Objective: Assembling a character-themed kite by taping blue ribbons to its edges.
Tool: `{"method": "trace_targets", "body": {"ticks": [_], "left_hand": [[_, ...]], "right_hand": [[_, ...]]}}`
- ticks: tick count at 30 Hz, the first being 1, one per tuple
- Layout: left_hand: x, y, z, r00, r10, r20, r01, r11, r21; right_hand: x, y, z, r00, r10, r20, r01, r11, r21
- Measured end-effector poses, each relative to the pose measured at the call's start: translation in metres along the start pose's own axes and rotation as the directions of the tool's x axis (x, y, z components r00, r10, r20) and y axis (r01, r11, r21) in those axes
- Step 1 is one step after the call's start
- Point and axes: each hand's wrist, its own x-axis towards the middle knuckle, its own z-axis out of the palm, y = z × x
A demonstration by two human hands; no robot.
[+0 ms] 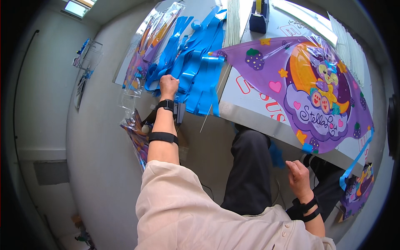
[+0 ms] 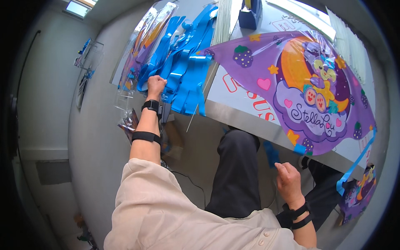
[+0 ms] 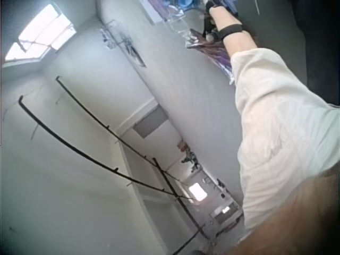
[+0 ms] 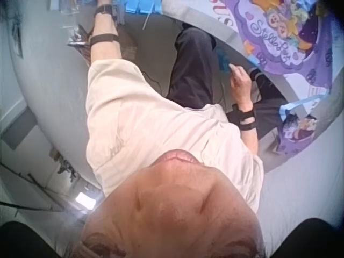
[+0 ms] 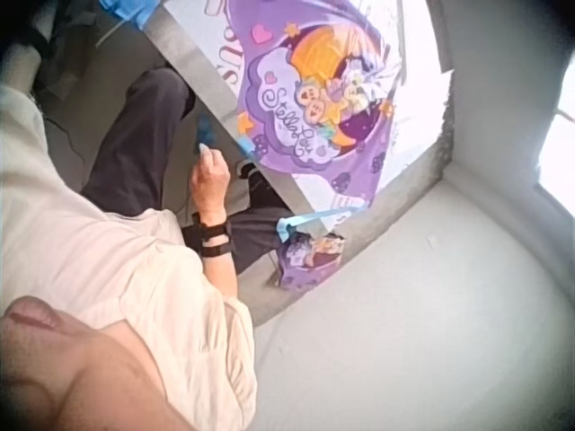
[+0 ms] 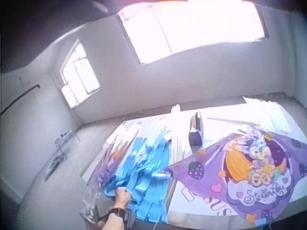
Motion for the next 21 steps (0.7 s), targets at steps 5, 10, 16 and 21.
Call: {"method": "trace_targets", "body": {"ticks": [5, 10, 16, 21], "left_hand": [[-0.013, 0.035, -0.019, 0.995, 0.018, -0.101, -0.072, 0.823, -0.563], [-0.010, 0.059, -0.036, 0.993, -0.109, 0.047, 0.106, 0.642, -0.759], [-0.011, 0.038, -0.014, 0.999, -0.025, 0.024, 0.029, 0.976, -0.214], [-0.018, 0.026, 0.013, 0.992, 0.044, 0.118, -0.068, 0.976, 0.208]], "right_hand": [[0.002, -0.001, -0.002, 1.000, -0.015, -0.013, 0.015, 1.000, 0.005], [0.005, 0.000, -0.002, 1.000, -0.024, -0.020, 0.025, 1.000, 0.011], [0.004, -0.004, 0.002, 0.999, -0.035, -0.006, 0.036, 0.999, 0.028], [0.001, -0.002, 0.002, 1.000, -0.017, 0.003, 0.017, 0.999, 0.040]]}}
